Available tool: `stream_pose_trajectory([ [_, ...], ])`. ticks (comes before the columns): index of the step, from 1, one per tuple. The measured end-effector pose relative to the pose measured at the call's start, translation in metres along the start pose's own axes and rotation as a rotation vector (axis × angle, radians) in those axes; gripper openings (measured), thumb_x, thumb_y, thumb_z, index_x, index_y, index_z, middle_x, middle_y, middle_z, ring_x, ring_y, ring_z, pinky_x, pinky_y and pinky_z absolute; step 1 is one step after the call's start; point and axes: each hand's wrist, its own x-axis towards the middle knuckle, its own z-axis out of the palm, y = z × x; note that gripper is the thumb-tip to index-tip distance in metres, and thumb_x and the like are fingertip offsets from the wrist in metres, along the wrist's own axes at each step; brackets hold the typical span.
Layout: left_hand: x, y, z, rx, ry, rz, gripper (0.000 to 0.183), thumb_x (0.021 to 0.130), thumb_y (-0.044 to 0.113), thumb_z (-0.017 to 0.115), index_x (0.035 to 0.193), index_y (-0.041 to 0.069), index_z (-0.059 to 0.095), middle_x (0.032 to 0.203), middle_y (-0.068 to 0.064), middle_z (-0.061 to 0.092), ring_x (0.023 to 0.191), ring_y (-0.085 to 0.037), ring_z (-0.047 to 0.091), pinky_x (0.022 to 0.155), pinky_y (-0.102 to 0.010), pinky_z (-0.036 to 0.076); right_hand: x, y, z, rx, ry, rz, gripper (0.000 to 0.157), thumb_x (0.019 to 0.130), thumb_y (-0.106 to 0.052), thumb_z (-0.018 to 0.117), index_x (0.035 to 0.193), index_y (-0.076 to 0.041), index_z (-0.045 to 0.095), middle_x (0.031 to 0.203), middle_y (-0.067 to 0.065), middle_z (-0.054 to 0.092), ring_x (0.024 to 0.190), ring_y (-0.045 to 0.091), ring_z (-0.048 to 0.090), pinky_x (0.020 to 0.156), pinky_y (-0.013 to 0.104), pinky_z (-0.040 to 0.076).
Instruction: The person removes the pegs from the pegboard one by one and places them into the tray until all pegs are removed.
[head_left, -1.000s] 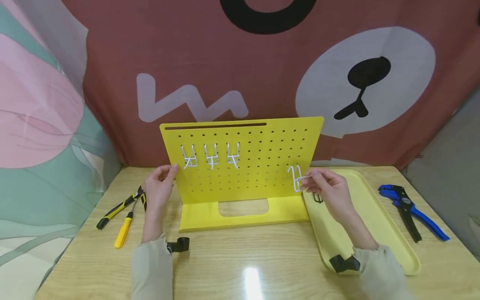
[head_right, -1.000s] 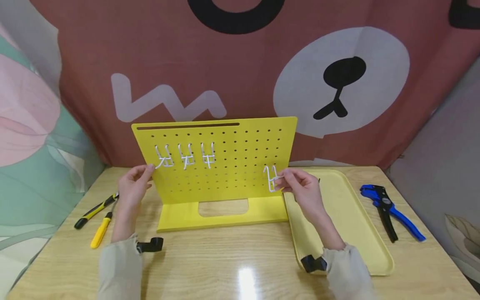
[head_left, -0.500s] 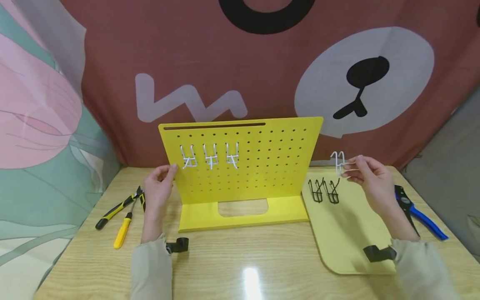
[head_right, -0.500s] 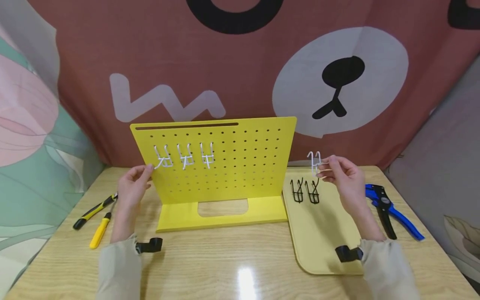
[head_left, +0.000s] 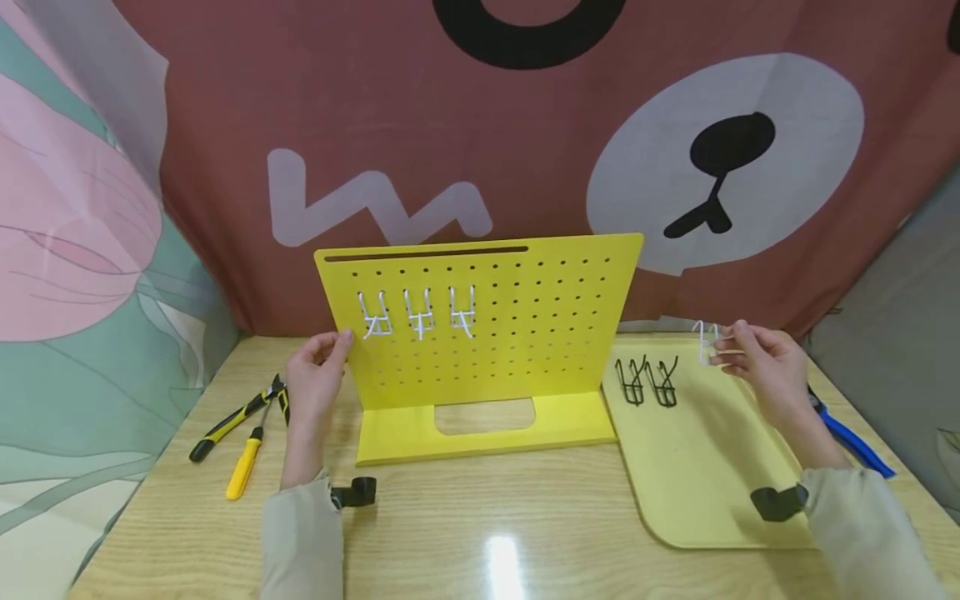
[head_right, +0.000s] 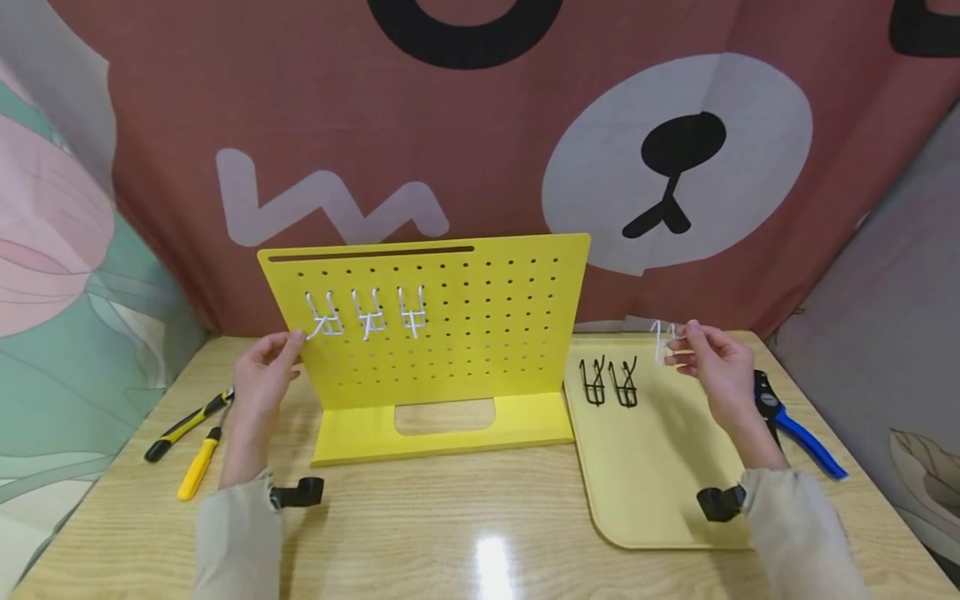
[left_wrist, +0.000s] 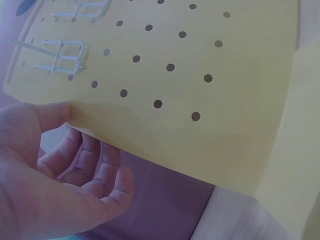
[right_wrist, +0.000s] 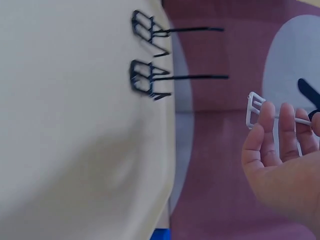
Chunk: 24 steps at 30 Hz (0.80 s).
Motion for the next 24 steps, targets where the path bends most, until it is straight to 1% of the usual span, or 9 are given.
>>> stream_pose_trajectory([
  [3, 0.000, 0.000, 0.000, -0.013, 0.004, 0.004, 0.039, 0.092, 0.036, 0.064, 0.107, 0.000, 0.065, 0.083, 0.008, 0.057, 0.079, -0.007, 0.051, 0.065, -0.016, 0.044, 0.004, 0.013, -0.011, -0.028, -0.028, 0.028, 0.024, 0.098, -0.022, 0.057, 0.103, -0.002, 0.069, 0.083, 0.005, 0.072, 0.069, 0.017, 0.070, 0.059, 0.026, 0.055],
  [4, 0.001, 0.000, 0.001, -0.012, 0.005, 0.004, 0.040, 0.092, 0.037, 0.064, 0.107, 0.000, 0.065, 0.084, 0.008, 0.057, 0.079, -0.007, 0.051, 0.065, -0.016, 0.044, 0.004, 0.016, -0.014, -0.035, -0.024, 0.051, 0.023, 0.098, -0.021, 0.056, 0.104, -0.002, 0.069, 0.083, 0.005, 0.072, 0.069, 0.017, 0.070, 0.059, 0.026, 0.055],
  [5, 0.001, 0.000, 0.001, -0.012, 0.003, 0.004, 0.040, 0.092, 0.037, 0.064, 0.107, 0.000, 0.065, 0.084, 0.008, 0.057, 0.080, -0.007, 0.051, 0.065, -0.016, 0.045, 0.003, 0.017, -0.013, -0.079, 0.008, 0.086, 0.024, 0.097, -0.024, 0.058, 0.103, -0.004, 0.070, 0.081, 0.003, 0.071, 0.068, 0.016, 0.070, 0.059, 0.027, 0.055],
  [7, 0.001, 0.000, 0.001, -0.002, 0.000, 0.002, 0.041, 0.092, 0.038, 0.064, 0.108, 0.000, 0.065, 0.087, 0.007, 0.058, 0.081, -0.007, 0.051, 0.066, -0.016, 0.045, 0.002, 0.021, -0.017, -0.111, -0.003, 0.138, 0.022, 0.098, -0.024, 0.056, 0.102, -0.007, 0.070, 0.082, 0.002, 0.071, 0.069, 0.015, 0.070, 0.060, 0.027, 0.055],
  [10, 0.000, -0.001, 0.001, 0.017, -0.007, -0.009, 0.043, 0.092, 0.039, 0.063, 0.110, 0.000, 0.065, 0.089, 0.006, 0.058, 0.083, -0.008, 0.052, 0.066, -0.016, 0.045, -0.001, 0.022, -0.018, -0.126, -0.015, 0.202, 0.020, 0.097, -0.026, 0.057, 0.097, -0.012, 0.070, 0.081, -0.001, 0.071, 0.069, 0.013, 0.069, 0.061, 0.026, 0.055],
  [12, -0.001, -0.001, 0.000, 0.019, -0.007, -0.014, 0.043, 0.092, 0.039, 0.063, 0.110, 0.000, 0.065, 0.089, 0.005, 0.059, 0.083, -0.008, 0.051, 0.066, -0.016, 0.045, -0.004, 0.020, -0.017, -0.131, -0.046, 0.226, 0.019, 0.098, -0.028, 0.056, 0.095, -0.015, 0.070, 0.081, -0.003, 0.070, 0.070, 0.012, 0.069, 0.062, 0.025, 0.055],
  [14, -0.001, -0.001, 0.000, 0.013, -0.009, -0.016, 0.042, 0.093, 0.039, 0.063, 0.109, 0.000, 0.064, 0.088, 0.005, 0.058, 0.082, -0.008, 0.051, 0.066, -0.016, 0.045, -0.007, 0.020, -0.017, -0.134, -0.049, 0.255, 0.018, 0.097, -0.029, 0.057, 0.093, -0.017, 0.070, 0.081, -0.004, 0.070, 0.070, 0.011, 0.069, 0.062, 0.025, 0.055],
  [19, 0.000, -0.001, -0.001, 0.008, -0.011, -0.006, 0.041, 0.092, 0.039, 0.063, 0.109, 0.001, 0.065, 0.087, 0.007, 0.058, 0.081, -0.007, 0.051, 0.066, -0.016, 0.044, -0.010, 0.022, -0.017, -0.276, -0.060, 0.310, 0.019, 0.097, -0.034, 0.056, 0.091, -0.023, 0.069, 0.080, -0.008, 0.069, 0.070, 0.008, 0.068, 0.061, 0.022, 0.054],
  [24, 0.000, 0.000, -0.001, 0.011, -0.013, -0.007, 0.042, 0.092, 0.039, 0.063, 0.110, 0.001, 0.065, 0.087, 0.007, 0.058, 0.082, -0.007, 0.051, 0.066, -0.016, 0.044, -0.011, 0.025, -0.017, -0.379, -0.083, 0.362, 0.022, 0.097, -0.039, 0.054, 0.095, -0.022, 0.068, 0.081, -0.009, 0.068, 0.074, 0.007, 0.068, 0.061, 0.024, 0.054],
])
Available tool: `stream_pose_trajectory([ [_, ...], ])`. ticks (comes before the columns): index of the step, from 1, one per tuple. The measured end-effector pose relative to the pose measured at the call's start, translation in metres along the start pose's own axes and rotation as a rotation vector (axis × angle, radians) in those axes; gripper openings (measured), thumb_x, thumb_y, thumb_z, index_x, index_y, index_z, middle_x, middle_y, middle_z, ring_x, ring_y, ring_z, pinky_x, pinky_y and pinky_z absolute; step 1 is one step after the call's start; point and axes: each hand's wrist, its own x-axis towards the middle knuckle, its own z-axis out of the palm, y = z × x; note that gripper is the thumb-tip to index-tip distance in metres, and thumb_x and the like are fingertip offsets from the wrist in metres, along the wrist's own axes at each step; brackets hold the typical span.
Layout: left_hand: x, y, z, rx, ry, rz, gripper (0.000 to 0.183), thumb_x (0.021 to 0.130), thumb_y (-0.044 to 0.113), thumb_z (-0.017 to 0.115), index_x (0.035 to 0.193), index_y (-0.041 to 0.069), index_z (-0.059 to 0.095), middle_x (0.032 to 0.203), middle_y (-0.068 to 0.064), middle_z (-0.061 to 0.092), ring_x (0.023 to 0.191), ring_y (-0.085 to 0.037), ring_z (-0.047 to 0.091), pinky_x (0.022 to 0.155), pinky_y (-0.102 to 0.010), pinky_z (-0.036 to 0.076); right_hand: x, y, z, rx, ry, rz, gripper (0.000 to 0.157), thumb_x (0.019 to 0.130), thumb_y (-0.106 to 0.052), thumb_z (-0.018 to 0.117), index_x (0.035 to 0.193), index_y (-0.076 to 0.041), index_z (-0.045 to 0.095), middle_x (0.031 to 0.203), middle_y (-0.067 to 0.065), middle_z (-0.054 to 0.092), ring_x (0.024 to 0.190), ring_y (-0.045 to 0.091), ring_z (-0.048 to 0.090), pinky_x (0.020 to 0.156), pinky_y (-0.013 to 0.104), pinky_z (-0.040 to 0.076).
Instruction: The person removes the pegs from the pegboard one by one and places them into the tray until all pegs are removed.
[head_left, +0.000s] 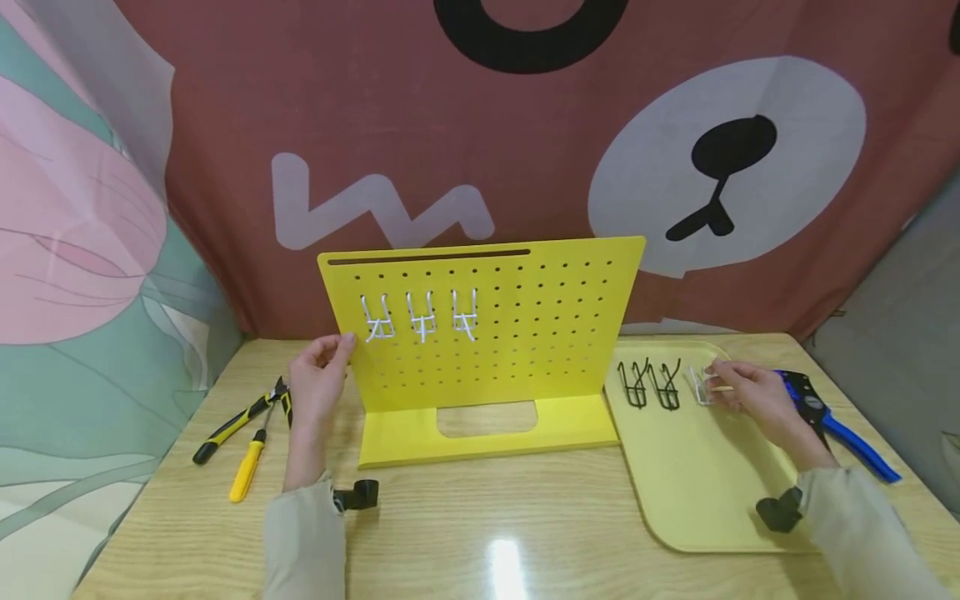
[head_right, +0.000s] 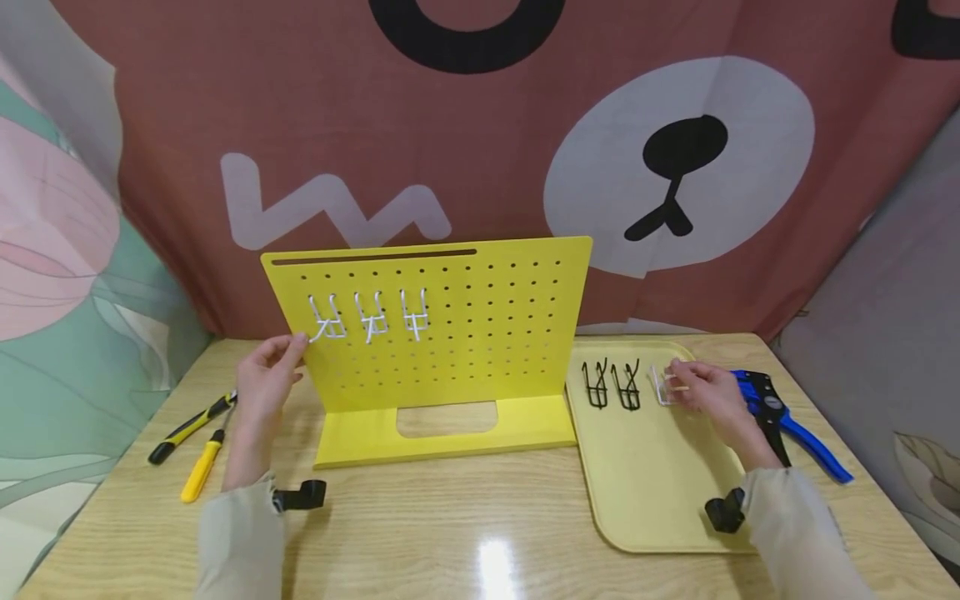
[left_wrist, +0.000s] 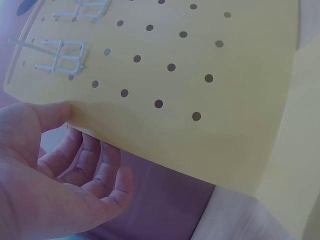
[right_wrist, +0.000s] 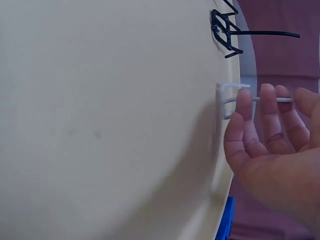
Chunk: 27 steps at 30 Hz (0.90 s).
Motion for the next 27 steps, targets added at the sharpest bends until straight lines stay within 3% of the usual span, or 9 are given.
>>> stream_pose_trajectory([
  [7, -0.001, 0.000, 0.000, -0.003, 0.001, 0.006, 0.042, 0.092, 0.039, 0.063, 0.109, 0.000, 0.065, 0.086, 0.007, 0.058, 0.081, -0.008, 0.051, 0.067, -0.016, 0.044, -0.001, 0.001, 0.004, 0.078, -0.009, 0.051, 0.017, 0.097, -0.034, 0.056, 0.092, -0.023, 0.068, 0.079, -0.005, 0.068, 0.073, 0.008, 0.068, 0.063, 0.025, 0.055],
  [16, 0.000, -0.002, 0.001, 0.008, 0.015, 0.015, 0.040, 0.092, 0.038, 0.064, 0.106, 0.000, 0.066, 0.084, 0.006, 0.058, 0.080, -0.011, 0.053, 0.065, -0.017, 0.044, 0.000, -0.001, 0.002, 0.085, -0.036, 0.089, 0.019, 0.095, -0.041, 0.057, 0.093, -0.026, 0.068, 0.082, -0.007, 0.068, 0.075, 0.010, 0.069, 0.066, 0.026, 0.056],
  [18, 0.000, -0.002, 0.001, 0.006, 0.016, 0.018, 0.040, 0.092, 0.038, 0.063, 0.106, 0.000, 0.066, 0.084, 0.006, 0.058, 0.080, -0.011, 0.053, 0.066, -0.017, 0.044, 0.000, -0.001, 0.001, 0.092, -0.051, 0.093, 0.024, 0.095, -0.041, 0.057, 0.101, -0.019, 0.067, 0.084, -0.007, 0.069, 0.076, 0.012, 0.070, 0.067, 0.028, 0.056],
  [20, 0.000, -0.001, 0.001, -0.003, 0.018, 0.022, 0.040, 0.092, 0.037, 0.063, 0.106, 0.000, 0.066, 0.083, 0.007, 0.059, 0.080, -0.010, 0.052, 0.066, -0.017, 0.044, 0.001, -0.003, 0.001, 0.077, -0.071, 0.096, 0.040, 0.096, -0.041, 0.055, 0.118, -0.008, 0.061, 0.087, -0.008, 0.070, 0.077, 0.014, 0.070, 0.069, 0.029, 0.056],
  [23, 0.000, -0.001, 0.001, -0.005, 0.020, 0.020, 0.039, 0.093, 0.036, 0.063, 0.106, 0.000, 0.066, 0.083, 0.008, 0.059, 0.080, -0.009, 0.052, 0.067, -0.017, 0.044, -0.001, -0.010, 0.001, 0.017, -0.088, 0.050, 0.062, 0.099, -0.039, 0.051, 0.138, 0.006, 0.037, 0.088, -0.008, 0.070, 0.075, 0.019, 0.070, 0.069, 0.030, 0.056],
  [24, 0.000, 0.000, 0.001, -0.002, 0.020, 0.017, 0.039, 0.093, 0.037, 0.063, 0.107, 0.000, 0.066, 0.083, 0.008, 0.059, 0.081, -0.009, 0.052, 0.067, -0.017, 0.044, -0.003, -0.014, 0.002, 0.002, -0.082, 0.021, 0.062, 0.099, -0.038, 0.050, 0.140, 0.005, 0.033, 0.087, -0.008, 0.071, 0.074, 0.019, 0.070, 0.069, 0.030, 0.056],
  [27, 0.000, 0.000, 0.001, 0.017, 0.016, 0.008, 0.041, 0.092, 0.039, 0.063, 0.108, 0.001, 0.066, 0.086, 0.006, 0.059, 0.083, -0.011, 0.054, 0.068, -0.018, 0.044, -0.011, -0.034, 0.006, 0.090, -0.042, -0.121, 0.041, 0.100, -0.029, 0.051, 0.133, -0.006, 0.046, 0.084, -0.005, 0.072, 0.070, 0.018, 0.070, 0.066, 0.026, 0.056],
])
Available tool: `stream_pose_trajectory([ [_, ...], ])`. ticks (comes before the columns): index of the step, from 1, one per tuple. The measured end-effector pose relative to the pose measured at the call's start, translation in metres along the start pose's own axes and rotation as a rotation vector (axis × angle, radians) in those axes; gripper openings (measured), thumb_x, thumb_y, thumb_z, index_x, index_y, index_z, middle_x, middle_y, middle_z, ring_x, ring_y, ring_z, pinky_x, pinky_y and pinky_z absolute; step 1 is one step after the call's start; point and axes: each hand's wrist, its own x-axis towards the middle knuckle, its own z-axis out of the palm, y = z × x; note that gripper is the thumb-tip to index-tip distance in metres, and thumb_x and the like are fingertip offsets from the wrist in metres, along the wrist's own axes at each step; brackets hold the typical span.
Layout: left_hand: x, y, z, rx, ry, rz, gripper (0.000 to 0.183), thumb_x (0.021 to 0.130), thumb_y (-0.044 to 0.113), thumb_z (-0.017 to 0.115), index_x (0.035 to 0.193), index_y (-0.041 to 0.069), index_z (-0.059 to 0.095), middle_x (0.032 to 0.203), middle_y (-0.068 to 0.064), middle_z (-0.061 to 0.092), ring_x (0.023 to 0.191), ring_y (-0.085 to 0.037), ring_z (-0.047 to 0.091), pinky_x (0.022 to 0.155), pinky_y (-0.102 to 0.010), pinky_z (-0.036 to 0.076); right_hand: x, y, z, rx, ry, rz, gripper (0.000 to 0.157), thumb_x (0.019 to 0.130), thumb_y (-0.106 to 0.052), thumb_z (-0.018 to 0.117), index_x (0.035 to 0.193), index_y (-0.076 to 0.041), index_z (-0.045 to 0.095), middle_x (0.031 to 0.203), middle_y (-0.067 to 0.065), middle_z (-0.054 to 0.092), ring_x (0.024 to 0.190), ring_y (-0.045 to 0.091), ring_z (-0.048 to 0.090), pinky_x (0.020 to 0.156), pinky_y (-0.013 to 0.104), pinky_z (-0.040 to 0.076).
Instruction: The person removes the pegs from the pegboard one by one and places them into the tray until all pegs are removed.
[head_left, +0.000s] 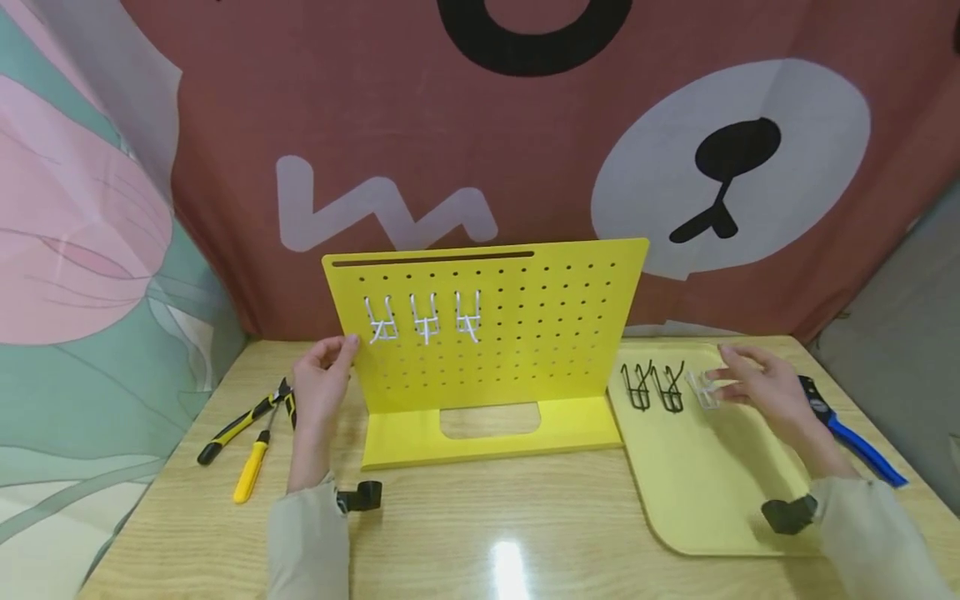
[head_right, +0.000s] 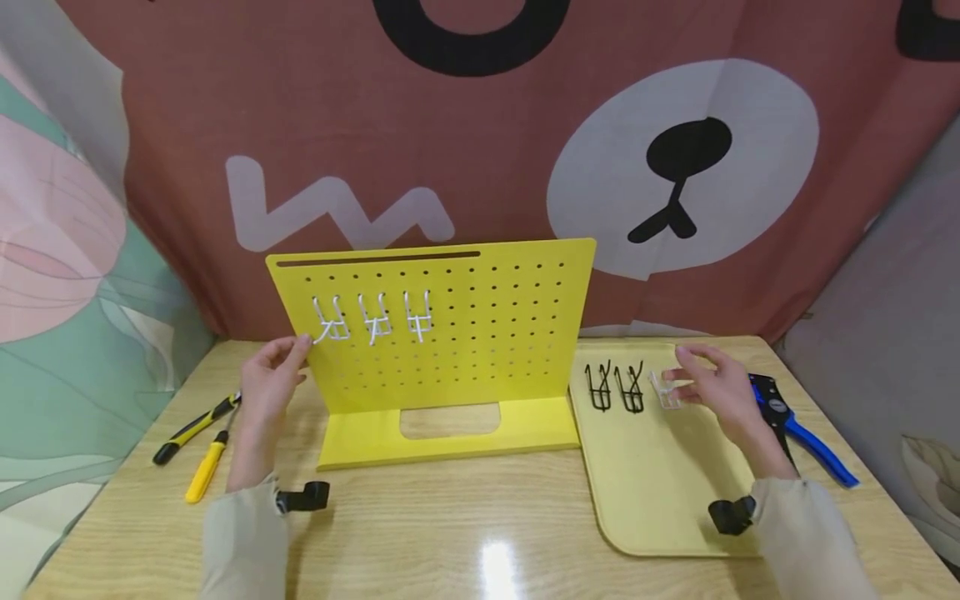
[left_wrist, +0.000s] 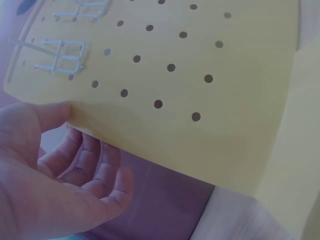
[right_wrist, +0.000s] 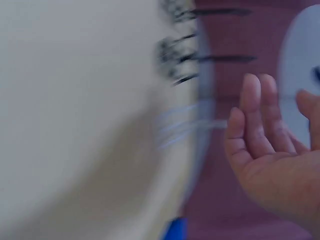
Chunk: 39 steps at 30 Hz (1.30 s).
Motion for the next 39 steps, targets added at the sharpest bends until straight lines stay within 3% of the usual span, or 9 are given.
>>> stream_pose_trajectory([
  [4, 0.001, 0.000, -0.001, 0.011, -0.008, -0.009, 0.044, 0.092, 0.042, 0.062, 0.110, 0.001, 0.065, 0.091, 0.004, 0.060, 0.085, -0.012, 0.054, 0.070, -0.018, 0.045, -0.005, -0.037, 0.020, 0.221, 0.061, -0.208, 0.019, 0.098, -0.018, 0.055, 0.115, -0.012, 0.063, 0.082, 0.002, 0.072, 0.070, 0.015, 0.070, 0.064, 0.023, 0.055],
  [9, 0.001, -0.003, -0.002, 0.011, 0.005, -0.017, 0.043, 0.092, 0.041, 0.063, 0.109, 0.002, 0.066, 0.087, 0.007, 0.060, 0.084, -0.011, 0.055, 0.070, -0.018, 0.044, -0.012, -0.074, 0.054, 0.269, 0.078, -0.349, 0.024, 0.097, -0.016, 0.056, 0.116, -0.004, 0.064, 0.082, 0.005, 0.071, 0.073, 0.015, 0.069, 0.066, 0.022, 0.055],
  [13, 0.000, -0.006, -0.002, 0.007, 0.009, -0.004, 0.042, 0.092, 0.040, 0.063, 0.107, 0.001, 0.066, 0.083, 0.008, 0.059, 0.081, -0.010, 0.053, 0.068, -0.018, 0.044, -0.012, -0.078, 0.084, 0.231, 0.016, -0.416, 0.023, 0.097, -0.011, 0.055, 0.116, -0.001, 0.064, 0.084, 0.004, 0.071, 0.076, 0.015, 0.069, 0.067, 0.023, 0.055],
  [21, 0.000, -0.006, -0.002, -0.012, 0.020, 0.008, 0.038, 0.092, 0.036, 0.064, 0.104, 0.000, 0.066, 0.081, 0.008, 0.058, 0.078, -0.009, 0.052, 0.066, -0.017, 0.043, -0.009, -0.063, 0.150, 0.197, -0.095, -0.346, 0.021, 0.099, -0.012, 0.054, 0.111, 0.003, 0.063, 0.081, 0.002, 0.071, 0.074, 0.015, 0.068, 0.067, 0.027, 0.056],
  [27, 0.000, -0.003, -0.002, -0.011, 0.007, 0.000, 0.040, 0.093, 0.038, 0.062, 0.108, 0.001, 0.065, 0.087, 0.006, 0.058, 0.081, -0.009, 0.051, 0.067, -0.017, 0.044, -0.003, -0.076, 0.195, 0.252, -0.168, -0.353, 0.026, 0.099, -0.014, 0.055, 0.112, 0.008, 0.061, 0.078, 0.002, 0.070, 0.072, 0.015, 0.068, 0.067, 0.029, 0.056],
  [39, 0.001, -0.003, 0.001, -0.013, 0.000, -0.007, 0.040, 0.093, 0.038, 0.063, 0.109, 0.002, 0.065, 0.090, 0.002, 0.058, 0.081, -0.012, 0.053, 0.067, -0.018, 0.046, -0.001, -0.090, 0.248, 0.285, -0.217, -0.342, 0.032, 0.098, -0.012, 0.057, 0.115, 0.015, 0.055, 0.076, 0.001, 0.070, 0.070, 0.016, 0.067, 0.070, 0.035, 0.056],
])
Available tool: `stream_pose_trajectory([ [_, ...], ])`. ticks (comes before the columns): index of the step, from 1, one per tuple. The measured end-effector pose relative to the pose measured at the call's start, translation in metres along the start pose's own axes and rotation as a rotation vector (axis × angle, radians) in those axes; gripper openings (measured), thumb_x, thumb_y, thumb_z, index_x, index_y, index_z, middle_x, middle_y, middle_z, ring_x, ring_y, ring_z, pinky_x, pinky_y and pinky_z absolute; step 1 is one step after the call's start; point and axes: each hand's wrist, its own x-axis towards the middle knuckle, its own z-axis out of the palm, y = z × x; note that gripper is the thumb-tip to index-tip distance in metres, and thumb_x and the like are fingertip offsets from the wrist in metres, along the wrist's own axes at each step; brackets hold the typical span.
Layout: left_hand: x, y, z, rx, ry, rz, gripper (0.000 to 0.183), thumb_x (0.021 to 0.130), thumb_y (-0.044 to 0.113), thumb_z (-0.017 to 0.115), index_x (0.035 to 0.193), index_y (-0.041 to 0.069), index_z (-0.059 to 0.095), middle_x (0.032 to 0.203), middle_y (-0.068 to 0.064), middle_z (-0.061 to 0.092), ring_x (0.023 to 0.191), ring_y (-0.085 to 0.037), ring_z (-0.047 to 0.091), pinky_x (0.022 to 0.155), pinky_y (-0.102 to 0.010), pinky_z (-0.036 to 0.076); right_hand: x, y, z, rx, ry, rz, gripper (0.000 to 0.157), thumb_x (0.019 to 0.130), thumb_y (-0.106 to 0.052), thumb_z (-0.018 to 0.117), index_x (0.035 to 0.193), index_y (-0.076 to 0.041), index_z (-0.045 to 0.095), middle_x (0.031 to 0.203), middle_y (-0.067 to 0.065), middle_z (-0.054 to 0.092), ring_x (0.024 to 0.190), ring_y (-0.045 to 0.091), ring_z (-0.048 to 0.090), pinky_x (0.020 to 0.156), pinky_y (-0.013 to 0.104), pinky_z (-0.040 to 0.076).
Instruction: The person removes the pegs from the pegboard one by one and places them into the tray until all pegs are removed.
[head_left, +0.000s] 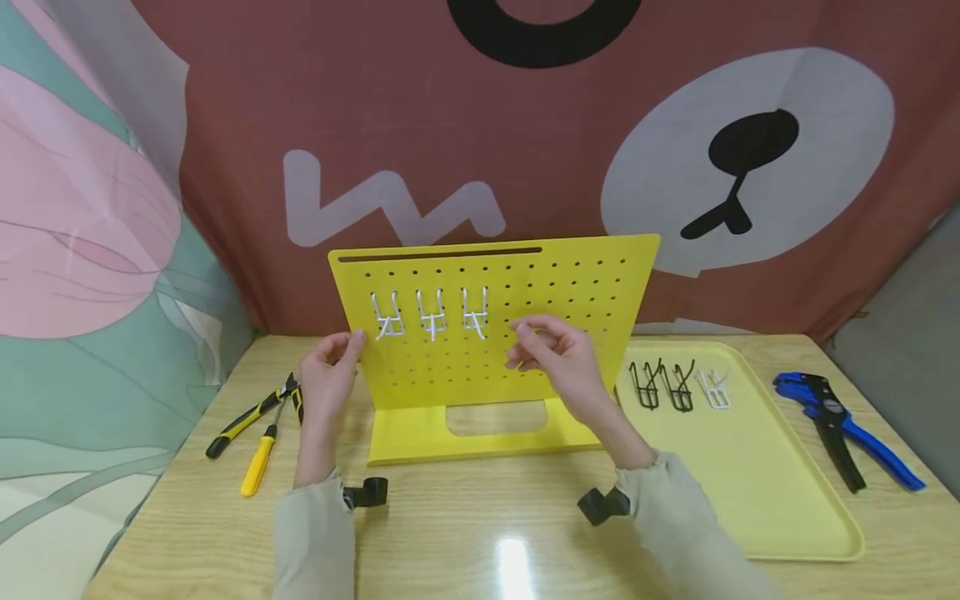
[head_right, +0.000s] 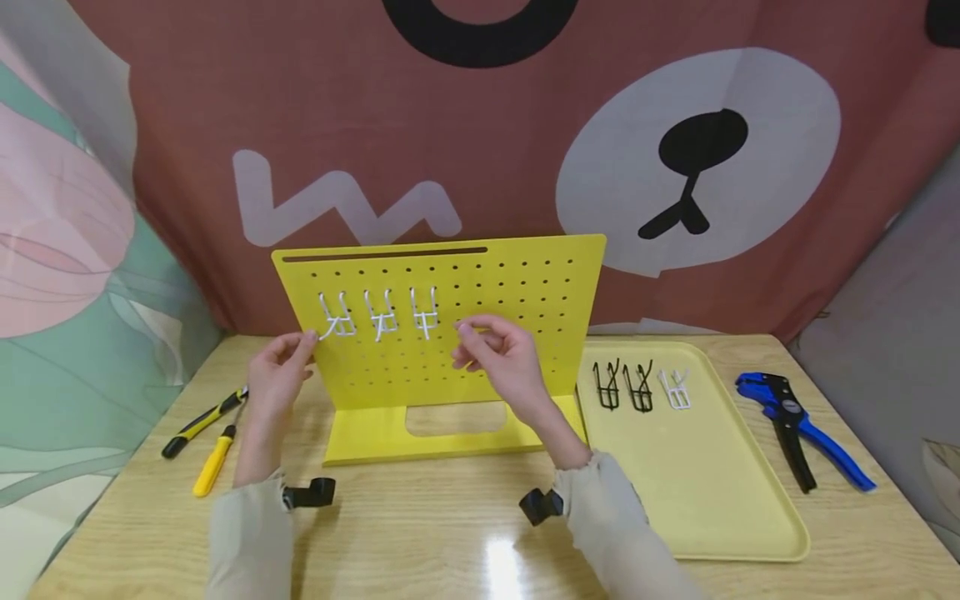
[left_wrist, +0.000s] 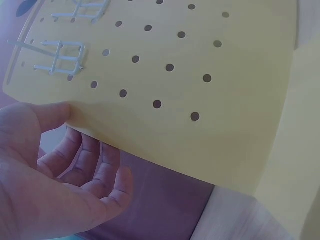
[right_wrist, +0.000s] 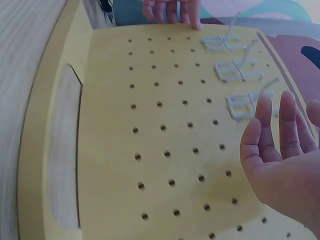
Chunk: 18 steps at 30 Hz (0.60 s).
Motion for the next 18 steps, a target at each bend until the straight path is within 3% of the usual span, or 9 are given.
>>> stream_pose_trajectory([
  [10, 0.000, 0.001, 0.001, -0.006, 0.006, 0.009, 0.039, 0.093, 0.038, 0.063, 0.107, 0.001, 0.065, 0.088, 0.002, 0.058, 0.082, -0.013, 0.052, 0.067, -0.018, 0.044, 0.008, 0.007, 0.027, 0.022, -0.049, -0.019, 0.032, 0.095, -0.005, 0.058, 0.126, 0.003, 0.054, 0.075, 0.004, 0.069, 0.068, 0.018, 0.067, 0.067, 0.035, 0.055],
  [14, 0.000, 0.000, 0.001, -0.001, 0.011, 0.013, 0.039, 0.093, 0.037, 0.063, 0.106, 0.001, 0.065, 0.087, 0.003, 0.058, 0.080, -0.010, 0.052, 0.066, -0.018, 0.044, 0.010, 0.009, 0.034, -0.035, -0.042, -0.003, 0.026, 0.097, -0.009, 0.057, 0.122, -0.001, 0.058, 0.077, 0.009, 0.069, 0.067, 0.019, 0.067, 0.067, 0.043, 0.055],
  [18, 0.001, -0.001, 0.002, 0.001, 0.012, 0.015, 0.039, 0.093, 0.037, 0.063, 0.107, 0.000, 0.066, 0.089, 0.001, 0.059, 0.081, -0.010, 0.052, 0.066, -0.018, 0.044, 0.010, 0.011, 0.037, -0.075, -0.038, 0.015, 0.024, 0.098, -0.012, 0.055, 0.120, -0.002, 0.060, 0.080, 0.014, 0.068, 0.067, 0.020, 0.067, 0.066, 0.043, 0.055],
])
